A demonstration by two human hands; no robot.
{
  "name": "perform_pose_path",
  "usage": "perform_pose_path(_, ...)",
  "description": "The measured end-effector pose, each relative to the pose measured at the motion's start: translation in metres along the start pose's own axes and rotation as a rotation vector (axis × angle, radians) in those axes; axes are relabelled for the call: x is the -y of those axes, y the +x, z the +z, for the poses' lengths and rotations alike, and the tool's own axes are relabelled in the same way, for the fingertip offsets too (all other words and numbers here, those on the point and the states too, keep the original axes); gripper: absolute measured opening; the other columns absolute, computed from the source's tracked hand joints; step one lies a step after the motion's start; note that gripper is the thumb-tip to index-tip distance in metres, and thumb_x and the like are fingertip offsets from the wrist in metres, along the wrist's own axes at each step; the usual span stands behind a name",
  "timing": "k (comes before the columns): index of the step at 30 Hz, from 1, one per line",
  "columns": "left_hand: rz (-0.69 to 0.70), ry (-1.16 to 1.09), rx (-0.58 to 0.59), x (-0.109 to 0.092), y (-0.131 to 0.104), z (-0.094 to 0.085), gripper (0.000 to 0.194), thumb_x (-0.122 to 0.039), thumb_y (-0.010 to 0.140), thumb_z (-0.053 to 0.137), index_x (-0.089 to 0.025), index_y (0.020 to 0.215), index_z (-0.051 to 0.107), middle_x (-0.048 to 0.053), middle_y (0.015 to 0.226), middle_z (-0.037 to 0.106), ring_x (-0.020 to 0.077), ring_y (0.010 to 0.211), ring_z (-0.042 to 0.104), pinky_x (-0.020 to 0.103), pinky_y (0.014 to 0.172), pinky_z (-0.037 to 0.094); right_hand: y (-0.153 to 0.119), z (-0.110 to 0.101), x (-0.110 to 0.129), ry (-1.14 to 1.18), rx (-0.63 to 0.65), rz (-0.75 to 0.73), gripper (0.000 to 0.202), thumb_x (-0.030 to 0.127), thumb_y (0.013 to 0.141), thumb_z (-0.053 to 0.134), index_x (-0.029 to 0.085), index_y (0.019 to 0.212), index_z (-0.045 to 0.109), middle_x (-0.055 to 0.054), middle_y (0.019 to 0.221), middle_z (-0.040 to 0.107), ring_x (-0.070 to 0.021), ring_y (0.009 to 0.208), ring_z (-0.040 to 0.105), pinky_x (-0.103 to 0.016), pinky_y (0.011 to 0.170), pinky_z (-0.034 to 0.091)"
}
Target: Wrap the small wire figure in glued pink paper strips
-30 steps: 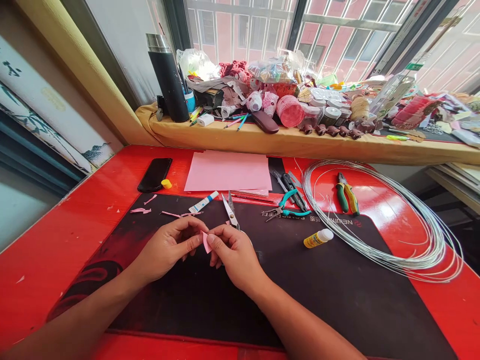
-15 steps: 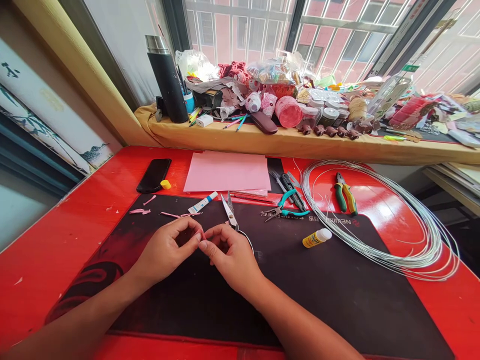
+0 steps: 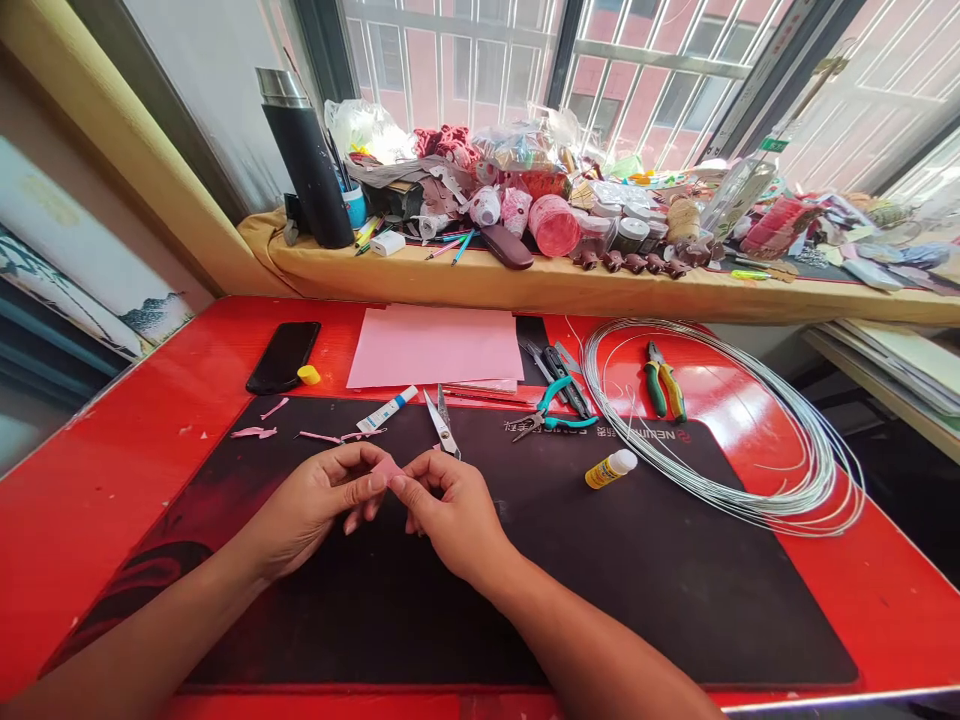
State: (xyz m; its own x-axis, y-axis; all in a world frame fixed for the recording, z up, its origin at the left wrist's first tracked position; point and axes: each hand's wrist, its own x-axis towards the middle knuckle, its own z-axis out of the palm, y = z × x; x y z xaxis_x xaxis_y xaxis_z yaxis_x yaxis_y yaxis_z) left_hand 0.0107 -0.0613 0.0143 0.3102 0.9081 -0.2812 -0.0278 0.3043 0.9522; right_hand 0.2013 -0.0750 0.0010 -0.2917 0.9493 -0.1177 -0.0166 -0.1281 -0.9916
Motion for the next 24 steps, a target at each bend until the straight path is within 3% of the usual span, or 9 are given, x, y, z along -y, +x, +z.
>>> perform_pose_path(8,0.034,-0.014,-0.037,0.0056,0.0010,0.0008,0.043,-0.056,0.077,0.088,-0.017,0.083,0.071,-0.001,0.070,0.061,0.0119,0.062,0.053,0.021,0.050,0.041,0.0012,0.0017,-0.0027,0.006,0.009,-0.040,0.038,0.054,0.092,0.075,0.019,0.084,0.067,0.004,0.059,0.059,-0.0110,0.051,0.053,-0.024,0.053,0.040)
perform_pose_path(14,0.045,-0.053,-0.060,0.0060,0.0038,0.0009,0.045,-0.058,0.077,0.086,-0.015,0.081,0.072,-0.001,0.065,0.060,0.0108,0.057,0.051,0.021,0.047,0.037,0.0025,0.0022,-0.0045,-0.037,-0.010,-0.030,0.041,0.058,0.094,0.072,0.018,0.087,0.070,0.003,0.056,0.059,-0.0112,0.050,0.051,-0.025,0.054,0.041)
perform_pose_path(24,-0.017,-0.042,0.098,0.0086,0.0039,0.0037,0.051,-0.061,0.074,0.087,-0.016,0.086,0.066,0.004,0.075,0.072,0.0127,0.057,0.062,0.021,0.046,0.040,0.0057,-0.0035,-0.0036,0.042,-0.060,-0.069,0.047,0.063,0.092,0.073,0.020,0.077,0.060,0.004,0.053,0.059,-0.0111,0.049,0.050,-0.025,0.054,0.040)
